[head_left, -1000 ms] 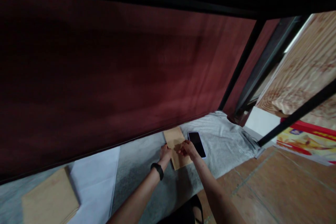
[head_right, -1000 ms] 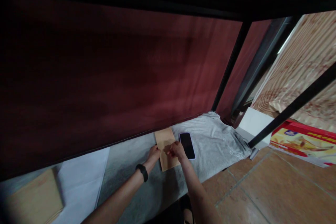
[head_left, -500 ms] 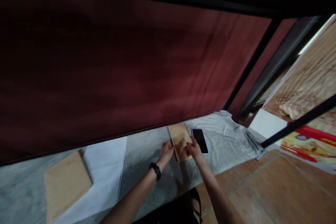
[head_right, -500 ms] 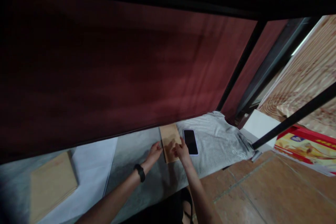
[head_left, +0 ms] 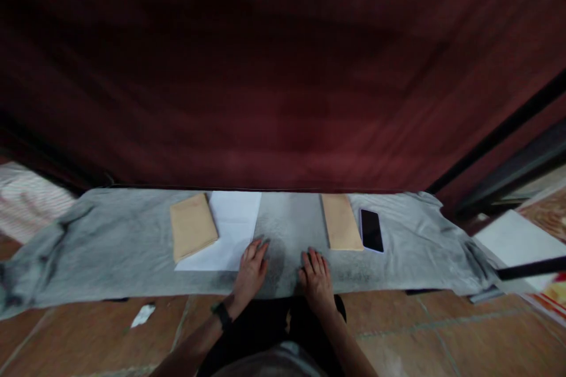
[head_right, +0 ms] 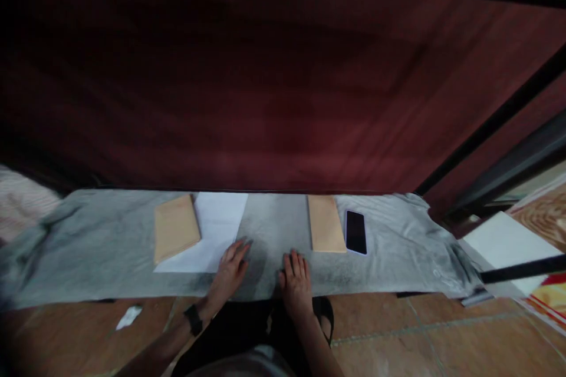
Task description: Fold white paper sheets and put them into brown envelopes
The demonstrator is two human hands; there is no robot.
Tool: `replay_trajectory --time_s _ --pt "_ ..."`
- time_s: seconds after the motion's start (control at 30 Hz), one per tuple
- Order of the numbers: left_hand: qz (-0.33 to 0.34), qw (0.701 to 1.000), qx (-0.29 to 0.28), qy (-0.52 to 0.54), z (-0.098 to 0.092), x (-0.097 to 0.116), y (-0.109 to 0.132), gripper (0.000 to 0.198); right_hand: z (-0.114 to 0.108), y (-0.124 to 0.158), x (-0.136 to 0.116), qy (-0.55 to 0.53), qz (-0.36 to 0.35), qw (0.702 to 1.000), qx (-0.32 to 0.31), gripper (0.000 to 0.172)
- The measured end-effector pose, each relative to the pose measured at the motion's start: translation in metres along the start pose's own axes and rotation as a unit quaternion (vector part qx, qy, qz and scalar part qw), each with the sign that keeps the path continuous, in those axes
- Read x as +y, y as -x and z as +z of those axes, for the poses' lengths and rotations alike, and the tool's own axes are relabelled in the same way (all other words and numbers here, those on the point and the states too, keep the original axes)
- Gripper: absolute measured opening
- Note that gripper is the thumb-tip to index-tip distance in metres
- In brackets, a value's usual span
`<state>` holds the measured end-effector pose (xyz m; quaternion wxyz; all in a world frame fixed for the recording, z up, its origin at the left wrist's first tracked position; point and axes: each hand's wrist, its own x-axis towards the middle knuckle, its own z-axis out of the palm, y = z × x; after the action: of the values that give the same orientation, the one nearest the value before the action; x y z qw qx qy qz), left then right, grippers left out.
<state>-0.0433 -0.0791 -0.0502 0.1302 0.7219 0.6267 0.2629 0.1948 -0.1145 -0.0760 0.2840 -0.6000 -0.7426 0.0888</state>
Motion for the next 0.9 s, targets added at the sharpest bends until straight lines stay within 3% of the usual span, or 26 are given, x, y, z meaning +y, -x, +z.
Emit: replay_trajectory --time_s 0.2,0.37,0.43,0.6,0.73,0.9 --pt "-0.069 0.986 0.049 -0.145 -0.047 -0.063 0.002 0.053 0.012 0.004 0.002 0.115 -0.047 0.992 0.013 0.050" --pt "-0.137 0.959 0.109 -0.224 -0.073 -0.095 -0.005 0.061 0.015 0.008 0.007 0.149 -0.073 0.985 0.037 0.050" --pt "-0.115 0.965 0.101 -0.215 -0.078 -0.102 -0.003 0.057 0.016 0.008 0.008 0.134 -0.073 0.987 0.044 0.050" --pt "0.062 0.985 -0.031 -0.159 -0.060 -0.090 0.017 0.049 0.025 -0.012 -0.006 0.005 -0.027 0.998 0.051 0.041" --pt "0.032 0.983 -0.043 -0.178 -0.044 -0.072 0.028 0.055 0.042 -0.041 -0.041 -0.133 0.002 0.991 -0.010 0.036" --pt "0.023 0.982 -0.080 -0.169 -0.050 -0.064 0.023 0.037 0.053 -0.058 -0.071 -0.158 0.022 0.986 -0.056 0.036"
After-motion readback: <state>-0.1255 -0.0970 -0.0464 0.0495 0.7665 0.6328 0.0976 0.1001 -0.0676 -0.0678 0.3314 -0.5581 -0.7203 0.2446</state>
